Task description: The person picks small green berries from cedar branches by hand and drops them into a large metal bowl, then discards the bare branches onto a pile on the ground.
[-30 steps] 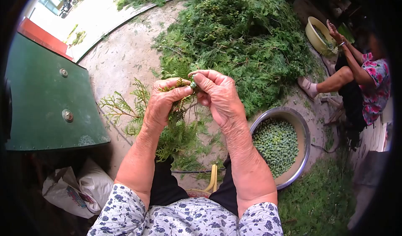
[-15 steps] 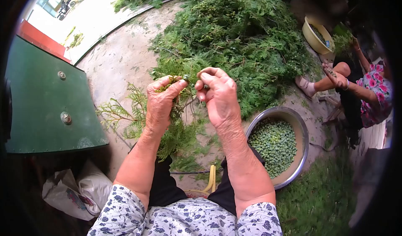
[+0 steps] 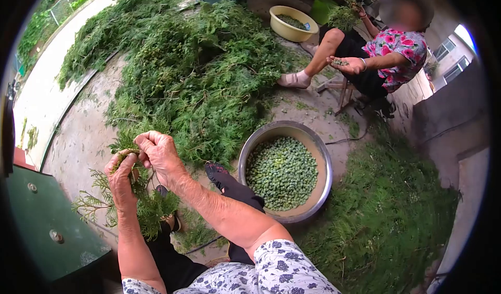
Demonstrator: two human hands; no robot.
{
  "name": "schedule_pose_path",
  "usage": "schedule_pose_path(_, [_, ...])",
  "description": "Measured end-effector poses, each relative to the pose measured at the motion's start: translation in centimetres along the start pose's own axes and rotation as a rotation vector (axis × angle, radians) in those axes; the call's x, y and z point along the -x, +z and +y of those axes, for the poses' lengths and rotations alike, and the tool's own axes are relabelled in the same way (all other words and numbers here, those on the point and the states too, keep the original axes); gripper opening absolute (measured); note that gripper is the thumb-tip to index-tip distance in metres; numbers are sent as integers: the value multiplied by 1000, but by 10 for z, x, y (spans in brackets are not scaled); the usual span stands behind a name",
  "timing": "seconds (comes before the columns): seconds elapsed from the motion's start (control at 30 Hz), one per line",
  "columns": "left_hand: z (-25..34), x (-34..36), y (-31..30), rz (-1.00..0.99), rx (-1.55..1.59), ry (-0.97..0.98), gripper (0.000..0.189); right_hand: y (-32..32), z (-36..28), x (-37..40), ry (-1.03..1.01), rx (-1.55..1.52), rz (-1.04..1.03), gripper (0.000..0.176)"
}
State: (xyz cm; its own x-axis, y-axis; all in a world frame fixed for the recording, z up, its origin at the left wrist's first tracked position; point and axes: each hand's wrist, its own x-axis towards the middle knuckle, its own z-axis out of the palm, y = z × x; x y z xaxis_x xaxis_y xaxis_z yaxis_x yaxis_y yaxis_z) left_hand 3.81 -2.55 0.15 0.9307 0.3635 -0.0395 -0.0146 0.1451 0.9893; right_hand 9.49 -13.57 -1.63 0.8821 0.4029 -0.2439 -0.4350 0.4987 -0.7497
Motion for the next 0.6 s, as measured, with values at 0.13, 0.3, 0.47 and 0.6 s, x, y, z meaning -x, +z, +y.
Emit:
schedule_pose_path(0.13, [-6,-9,2,151,110,-93,11,-14,-11,-3,7,-328,16,13])
schedule_pose_path(0.3, [-13,-12,0,82,154,-60,10,-47,-41,2,-110,-320,182,16])
schedule_pose_path(0.47, [-17,-13,-7,87,252,-90,10,-80,-72,24,-140,-218,293,14])
schedule_pose_path(0.6, [-12,-12,-5,91,234,-76,9,-134,-83,63,-242,-8,408,16])
